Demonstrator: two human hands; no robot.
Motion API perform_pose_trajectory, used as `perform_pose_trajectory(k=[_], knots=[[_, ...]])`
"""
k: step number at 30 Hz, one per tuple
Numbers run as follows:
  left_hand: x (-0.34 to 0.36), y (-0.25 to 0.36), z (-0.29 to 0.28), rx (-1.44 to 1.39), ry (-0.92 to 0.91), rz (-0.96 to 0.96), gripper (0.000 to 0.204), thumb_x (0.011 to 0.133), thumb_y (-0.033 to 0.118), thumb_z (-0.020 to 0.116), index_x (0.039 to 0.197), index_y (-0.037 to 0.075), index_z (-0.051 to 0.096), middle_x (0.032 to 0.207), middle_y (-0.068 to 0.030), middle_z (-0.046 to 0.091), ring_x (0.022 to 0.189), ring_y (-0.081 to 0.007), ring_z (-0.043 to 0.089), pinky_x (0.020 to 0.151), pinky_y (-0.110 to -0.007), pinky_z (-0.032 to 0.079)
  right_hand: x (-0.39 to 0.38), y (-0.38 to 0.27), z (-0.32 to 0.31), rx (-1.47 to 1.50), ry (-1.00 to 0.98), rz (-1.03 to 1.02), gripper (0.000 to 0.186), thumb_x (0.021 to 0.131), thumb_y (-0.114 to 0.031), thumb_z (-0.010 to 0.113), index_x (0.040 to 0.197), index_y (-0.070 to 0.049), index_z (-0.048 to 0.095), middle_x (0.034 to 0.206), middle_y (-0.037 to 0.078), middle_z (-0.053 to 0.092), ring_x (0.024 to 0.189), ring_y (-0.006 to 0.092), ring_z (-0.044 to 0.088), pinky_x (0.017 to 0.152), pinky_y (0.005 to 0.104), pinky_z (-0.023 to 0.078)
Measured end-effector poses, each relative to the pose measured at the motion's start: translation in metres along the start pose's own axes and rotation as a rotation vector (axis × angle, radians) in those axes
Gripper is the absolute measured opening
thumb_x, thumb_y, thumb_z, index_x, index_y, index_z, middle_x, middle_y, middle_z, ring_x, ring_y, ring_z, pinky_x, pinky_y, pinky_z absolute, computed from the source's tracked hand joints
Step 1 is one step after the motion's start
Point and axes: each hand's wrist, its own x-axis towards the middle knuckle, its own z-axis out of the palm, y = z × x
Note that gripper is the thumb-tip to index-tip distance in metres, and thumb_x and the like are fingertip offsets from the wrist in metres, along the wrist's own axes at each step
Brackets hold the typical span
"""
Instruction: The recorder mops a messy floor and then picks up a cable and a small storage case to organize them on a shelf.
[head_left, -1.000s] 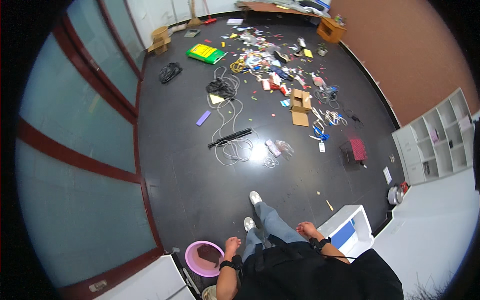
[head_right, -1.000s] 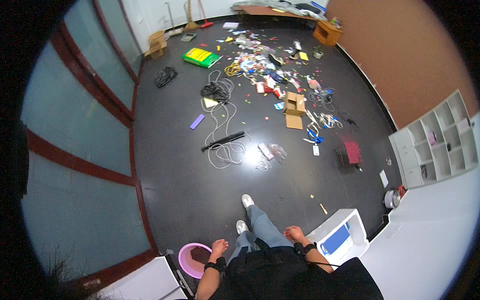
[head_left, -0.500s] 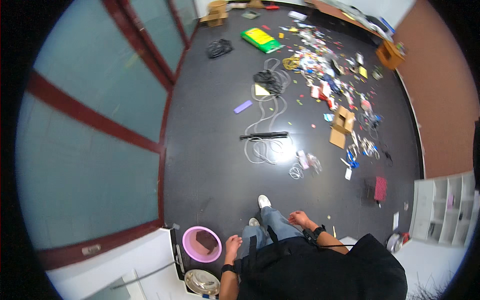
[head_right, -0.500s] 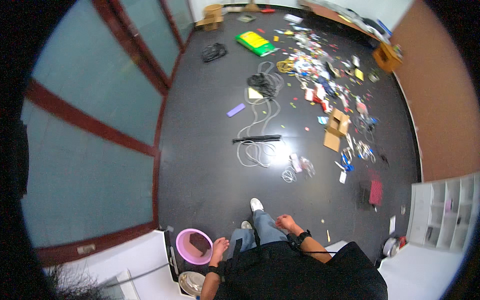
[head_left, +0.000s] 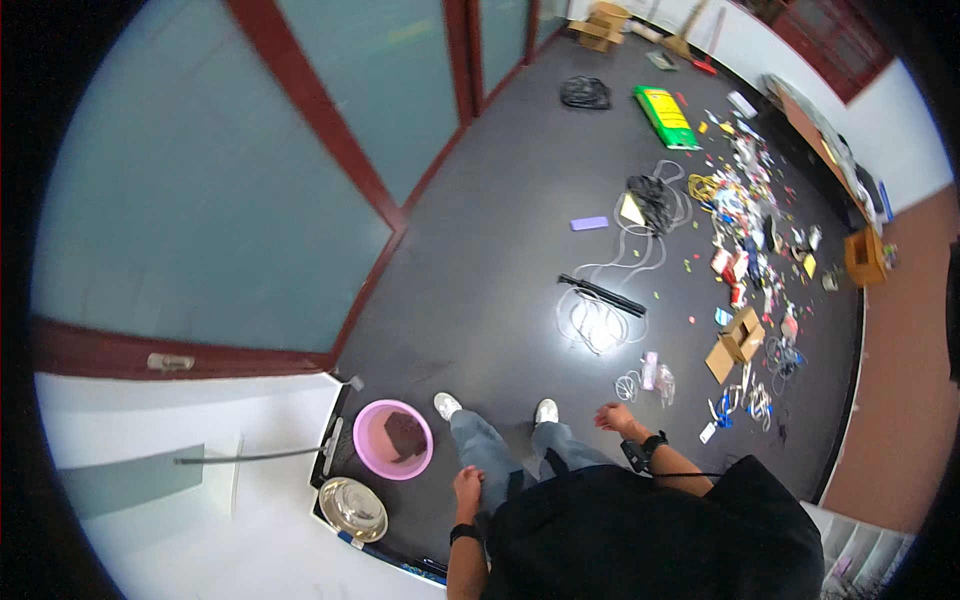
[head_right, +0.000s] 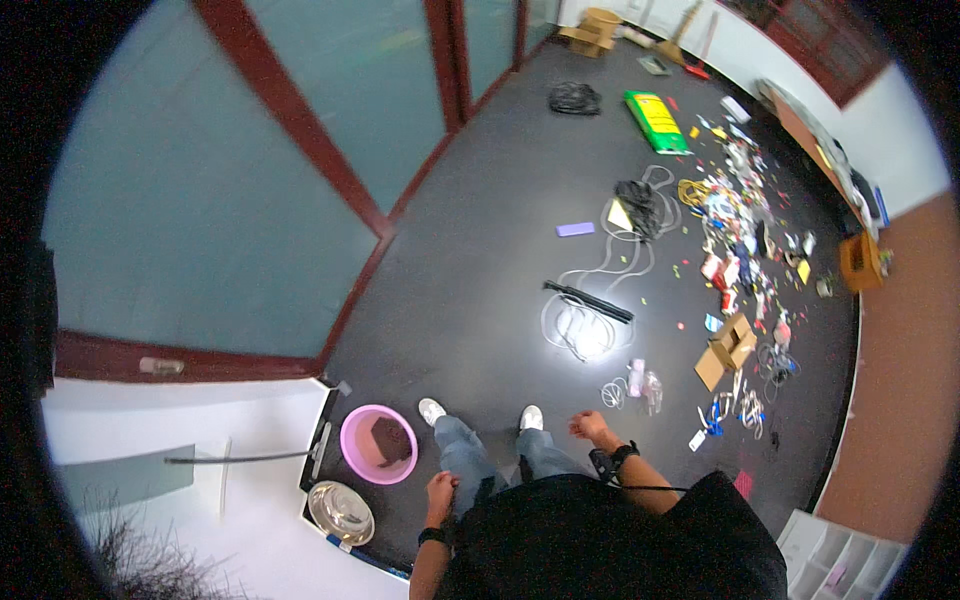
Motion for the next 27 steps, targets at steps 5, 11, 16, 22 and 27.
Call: perform_pose_trajectory(k=[5,11,16,22,27], knots=[[0.043,0.027,-0.026,-0.037,-0.057,-0.070,0.024,0.085,0.010,0.051,0.104,-0.003,0.056,0.083,-0.0114,0.065,0.071,-0.0162,0.062,0.067,-0.028,0.049,0.018,-0.030,0.044,-0.034,0.031,0.023,0.032,0.084,-0.024,0.055,0.104,0.000,0.054,0.084,0.011,0.064,0.072,0.0192,0.063,0.061,0.0303,0.049],[0.116,0.052,-0.088,-0.155,-0.064,-0.073,0.024,0.090,0.015,0.048,0.103,-0.003,0.056,0.080,-0.0106,0.064,0.069,-0.0153,0.061,0.062,-0.027,0.048,0.031,-0.069,0.108,0.018,0.022,0.024,0.030,0.087,-0.026,0.051,0.107,-0.003,0.053,0.092,0.011,0.063,0.079,0.0194,0.062,0.067,0.0305,0.049],[0.206,-0.010,-0.143,-0.135,-0.042,-0.003,0.021,0.089,0.015,0.051,0.101,-0.001,0.056,0.079,-0.0100,0.062,0.067,-0.0142,0.059,0.057,-0.027,0.047,0.025,-0.133,0.183,0.009,-0.068,-0.115,0.028,0.091,-0.025,0.047,0.108,-0.004,0.053,0.093,0.009,0.062,0.082,0.0166,0.061,0.069,0.0260,0.047],[0.344,-0.030,-0.199,-0.069,0.032,-0.027,0.022,0.082,0.011,0.057,0.100,-0.001,0.055,0.080,-0.0092,0.061,0.069,-0.0155,0.059,0.057,-0.029,0.047,0.100,-0.149,0.222,-0.038,-0.012,-0.250,0.026,0.091,-0.025,0.049,0.107,-0.005,0.053,0.092,0.008,0.062,0.084,0.0164,0.060,0.070,0.0266,0.046],[0.508,-0.124,-0.262,-0.348,0.169,0.156,0.035,0.072,0.017,0.065,0.102,0.001,0.057,0.079,-0.0084,0.062,0.068,-0.0218,0.060,0.061,-0.033,0.049,0.223,-0.112,0.216,0.019,0.077,-0.376,0.026,0.089,-0.026,0.054,0.105,-0.006,0.054,0.089,0.006,0.062,0.077,0.0141,0.061,0.065,0.0245,0.045]])
